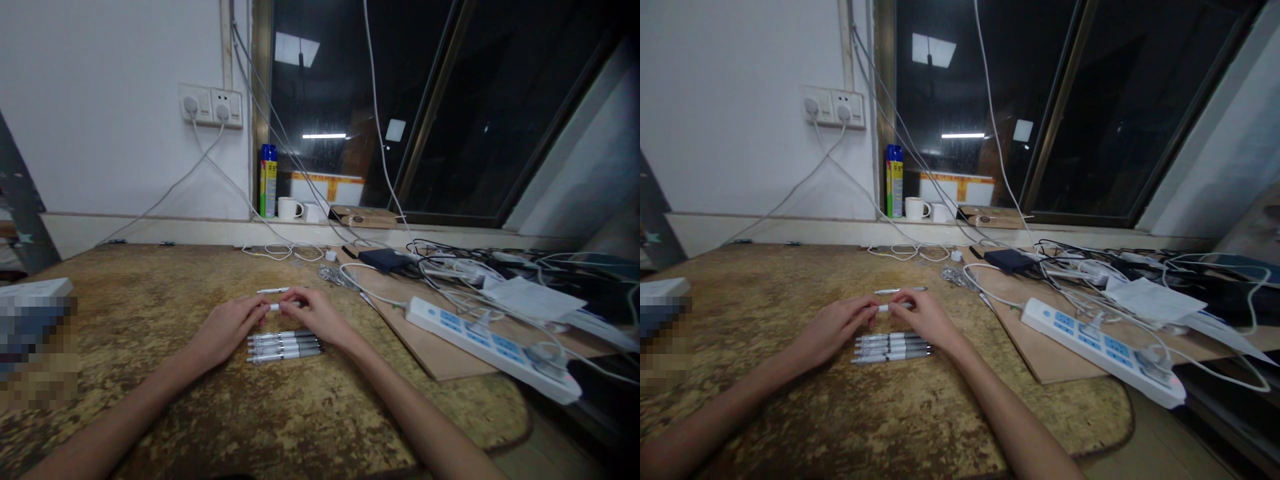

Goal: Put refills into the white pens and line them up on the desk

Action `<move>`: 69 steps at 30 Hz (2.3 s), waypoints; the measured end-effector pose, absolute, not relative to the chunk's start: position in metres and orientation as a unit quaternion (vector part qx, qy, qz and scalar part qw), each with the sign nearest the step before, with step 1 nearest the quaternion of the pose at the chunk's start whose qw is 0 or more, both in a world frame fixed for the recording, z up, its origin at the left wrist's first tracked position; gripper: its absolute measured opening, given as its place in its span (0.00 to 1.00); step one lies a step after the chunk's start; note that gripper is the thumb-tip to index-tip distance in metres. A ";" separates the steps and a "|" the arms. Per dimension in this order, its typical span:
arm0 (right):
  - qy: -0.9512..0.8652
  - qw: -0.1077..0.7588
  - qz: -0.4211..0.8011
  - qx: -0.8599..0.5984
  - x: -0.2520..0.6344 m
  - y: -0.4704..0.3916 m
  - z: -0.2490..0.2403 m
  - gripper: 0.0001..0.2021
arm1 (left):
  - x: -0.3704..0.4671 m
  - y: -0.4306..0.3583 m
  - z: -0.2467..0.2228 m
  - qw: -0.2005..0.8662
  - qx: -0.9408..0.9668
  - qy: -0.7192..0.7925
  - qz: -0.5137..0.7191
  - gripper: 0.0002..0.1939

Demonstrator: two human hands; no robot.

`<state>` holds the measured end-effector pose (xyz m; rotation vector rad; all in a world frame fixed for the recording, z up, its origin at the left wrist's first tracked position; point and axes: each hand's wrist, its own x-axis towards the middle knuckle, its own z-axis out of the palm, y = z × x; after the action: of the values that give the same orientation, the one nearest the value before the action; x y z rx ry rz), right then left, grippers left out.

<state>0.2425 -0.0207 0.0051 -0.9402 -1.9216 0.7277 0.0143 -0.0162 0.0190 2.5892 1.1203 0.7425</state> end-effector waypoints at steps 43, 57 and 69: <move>-0.681 0.514 0.320 -0.412 0.248 -0.008 0.006 0.09 | 0.011 -0.007 0.021 0.180 0.876 0.330 0.302 0.19; -0.572 0.588 0.327 -0.468 0.264 0.003 0.002 0.10 | 0.006 -0.003 0.023 0.148 0.866 0.341 0.334 0.17; -0.683 0.494 0.322 -0.432 0.247 -0.003 -0.005 0.18 | 0.006 -0.001 0.021 0.159 0.875 0.312 0.335 0.16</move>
<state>0.2474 -0.0031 -0.0045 -1.0478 -1.6553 0.7807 0.0064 -0.0014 0.0214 2.5009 0.8912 0.9576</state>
